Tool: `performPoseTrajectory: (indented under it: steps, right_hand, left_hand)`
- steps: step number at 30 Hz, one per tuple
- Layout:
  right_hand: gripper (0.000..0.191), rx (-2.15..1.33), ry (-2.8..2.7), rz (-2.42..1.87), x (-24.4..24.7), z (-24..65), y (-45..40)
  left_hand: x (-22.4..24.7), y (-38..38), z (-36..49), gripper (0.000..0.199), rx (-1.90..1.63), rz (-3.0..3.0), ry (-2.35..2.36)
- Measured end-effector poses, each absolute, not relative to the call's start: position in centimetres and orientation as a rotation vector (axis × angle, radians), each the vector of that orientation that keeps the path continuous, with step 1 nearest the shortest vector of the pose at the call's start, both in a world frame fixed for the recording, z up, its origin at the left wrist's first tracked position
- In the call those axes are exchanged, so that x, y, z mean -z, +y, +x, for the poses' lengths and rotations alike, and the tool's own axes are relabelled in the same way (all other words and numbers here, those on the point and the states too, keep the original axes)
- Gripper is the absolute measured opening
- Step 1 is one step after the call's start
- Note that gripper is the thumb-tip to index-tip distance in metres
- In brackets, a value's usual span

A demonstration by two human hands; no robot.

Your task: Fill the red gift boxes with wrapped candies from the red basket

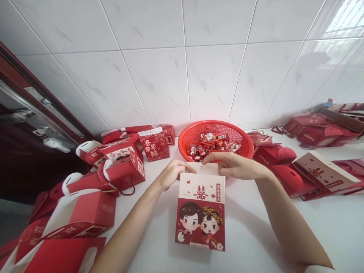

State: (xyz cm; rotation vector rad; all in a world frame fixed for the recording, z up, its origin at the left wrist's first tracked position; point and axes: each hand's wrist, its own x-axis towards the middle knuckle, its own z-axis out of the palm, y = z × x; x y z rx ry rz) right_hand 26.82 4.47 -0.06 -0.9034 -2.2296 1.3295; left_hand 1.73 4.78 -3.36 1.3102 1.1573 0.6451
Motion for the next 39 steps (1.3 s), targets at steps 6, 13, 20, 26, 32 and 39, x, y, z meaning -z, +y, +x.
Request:
performPoseTrajectory:
  steps: [6, 13, 20, 26, 32, 39]
  right_hand:
    - [0.021, -1.432, -2.262, -1.016, -0.3, 26.7, 4.2]
    - [0.042, -1.440, -2.287, -0.886, -0.6, 26.7, 4.0]
    - [0.052, -1.460, -2.146, -0.839, -0.6, 26.1, 3.6]
    - [0.051, -1.326, -2.081, -0.828, -1.3, 25.0, 2.1]
    - [0.041, -1.281, -2.056, -0.895, -1.4, 24.4, 0.7]
    - [0.029, -1.198, -2.041, -0.875, -1.4, 24.0, -0.3]
  left_hand:
    - [3.2, 4.7, 1.7, 0.036, -0.698, 1.334, 1.181]
    - [3.3, 4.8, 1.4, 0.034, -0.727, 1.332, 1.226]
    - [2.9, 5.3, 1.1, 0.033, -0.765, 1.227, 1.171]
    - [3.0, 6.1, 1.0, 0.029, -0.764, 1.140, 1.070]
    - [3.3, 6.2, 0.8, 0.026, -0.776, 1.146, 1.077]
    - [3.4, 6.0, 1.1, 0.022, -0.820, 1.170, 1.065]
